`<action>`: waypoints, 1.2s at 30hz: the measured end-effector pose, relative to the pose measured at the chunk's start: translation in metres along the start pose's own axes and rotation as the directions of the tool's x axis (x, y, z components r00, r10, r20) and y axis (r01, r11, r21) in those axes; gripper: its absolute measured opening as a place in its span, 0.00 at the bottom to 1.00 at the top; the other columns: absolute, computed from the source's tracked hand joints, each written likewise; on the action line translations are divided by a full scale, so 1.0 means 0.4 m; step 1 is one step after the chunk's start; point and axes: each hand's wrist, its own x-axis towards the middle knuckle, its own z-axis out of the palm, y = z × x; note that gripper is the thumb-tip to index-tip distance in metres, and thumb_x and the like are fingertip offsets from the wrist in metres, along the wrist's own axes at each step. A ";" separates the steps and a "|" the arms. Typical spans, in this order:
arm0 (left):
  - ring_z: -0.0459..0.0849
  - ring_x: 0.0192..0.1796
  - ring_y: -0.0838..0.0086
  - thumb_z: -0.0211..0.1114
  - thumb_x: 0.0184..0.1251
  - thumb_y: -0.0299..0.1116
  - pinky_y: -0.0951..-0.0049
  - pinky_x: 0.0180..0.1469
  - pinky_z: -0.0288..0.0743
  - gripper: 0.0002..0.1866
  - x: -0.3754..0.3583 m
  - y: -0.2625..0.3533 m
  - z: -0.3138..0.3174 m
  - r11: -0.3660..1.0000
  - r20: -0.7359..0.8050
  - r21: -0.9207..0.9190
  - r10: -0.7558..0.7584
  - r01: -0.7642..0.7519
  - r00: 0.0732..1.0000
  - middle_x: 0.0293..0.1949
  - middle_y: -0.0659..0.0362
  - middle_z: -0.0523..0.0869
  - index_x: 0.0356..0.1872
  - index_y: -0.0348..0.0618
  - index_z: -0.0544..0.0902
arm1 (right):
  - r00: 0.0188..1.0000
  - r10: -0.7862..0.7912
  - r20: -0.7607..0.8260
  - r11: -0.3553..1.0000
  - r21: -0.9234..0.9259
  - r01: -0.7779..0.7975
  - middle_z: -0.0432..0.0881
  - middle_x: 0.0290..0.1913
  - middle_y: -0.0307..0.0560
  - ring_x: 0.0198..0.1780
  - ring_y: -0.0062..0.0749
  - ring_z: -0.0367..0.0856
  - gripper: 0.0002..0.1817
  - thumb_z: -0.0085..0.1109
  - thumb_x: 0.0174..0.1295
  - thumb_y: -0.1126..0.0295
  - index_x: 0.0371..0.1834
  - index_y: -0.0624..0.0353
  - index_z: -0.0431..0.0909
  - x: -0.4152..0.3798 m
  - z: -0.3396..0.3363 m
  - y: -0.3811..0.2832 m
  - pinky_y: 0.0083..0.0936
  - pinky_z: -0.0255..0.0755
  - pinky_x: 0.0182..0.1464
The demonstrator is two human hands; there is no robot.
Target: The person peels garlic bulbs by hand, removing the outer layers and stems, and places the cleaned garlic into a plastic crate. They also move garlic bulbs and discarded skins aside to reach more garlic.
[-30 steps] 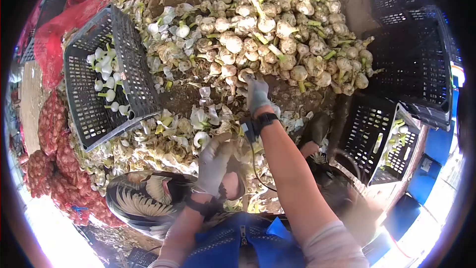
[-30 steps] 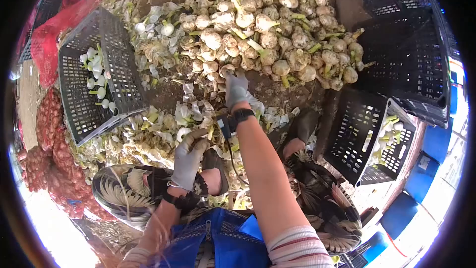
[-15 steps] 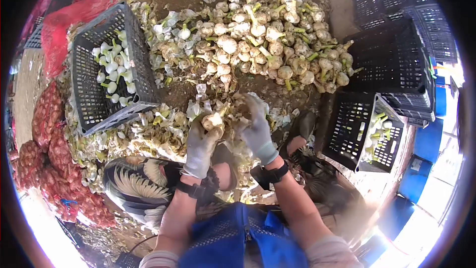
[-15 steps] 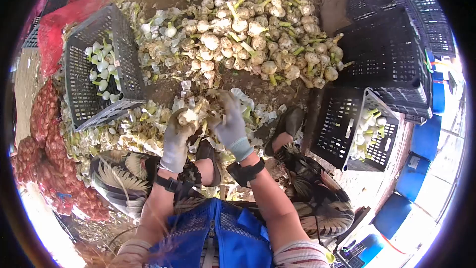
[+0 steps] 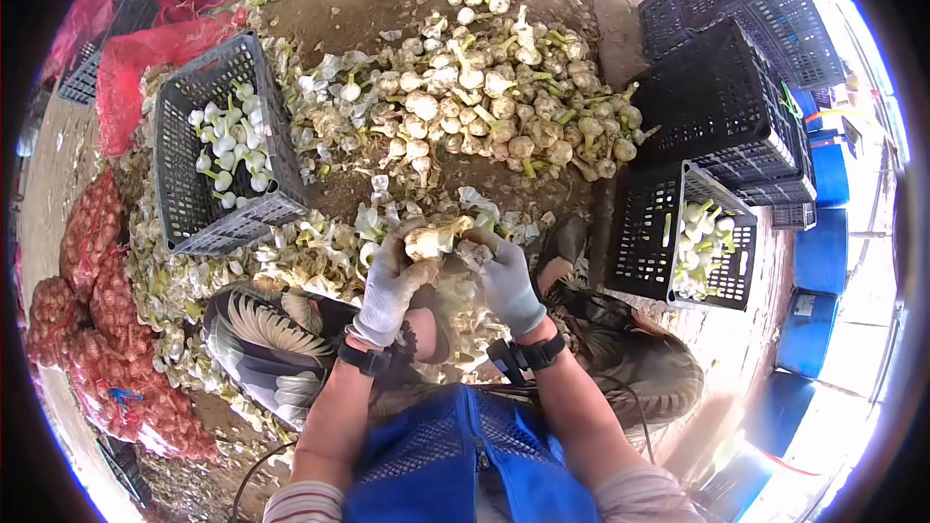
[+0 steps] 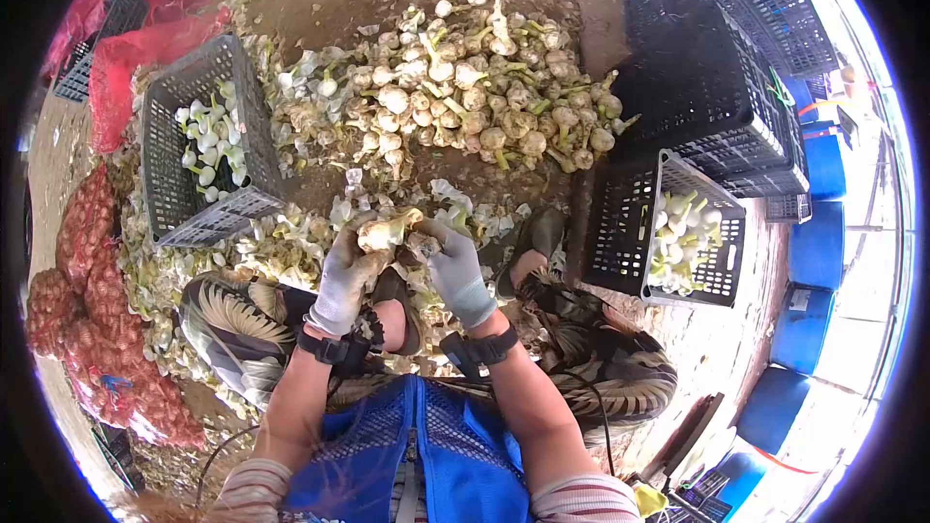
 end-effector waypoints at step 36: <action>0.85 0.31 0.65 0.52 0.76 0.48 0.65 0.32 0.79 0.21 -0.040 0.021 0.084 0.671 0.229 -0.414 -0.578 0.615 0.784 0.37 0.54 0.86 0.56 0.42 0.77 | 0.998 -0.060 -0.001 0.998 -0.010 0.060 0.83 0.56 0.50 0.60 0.32 0.79 0.33 0.60 0.52 0.86 0.65 0.59 0.74 -0.009 -0.053 -0.035 0.27 0.70 0.64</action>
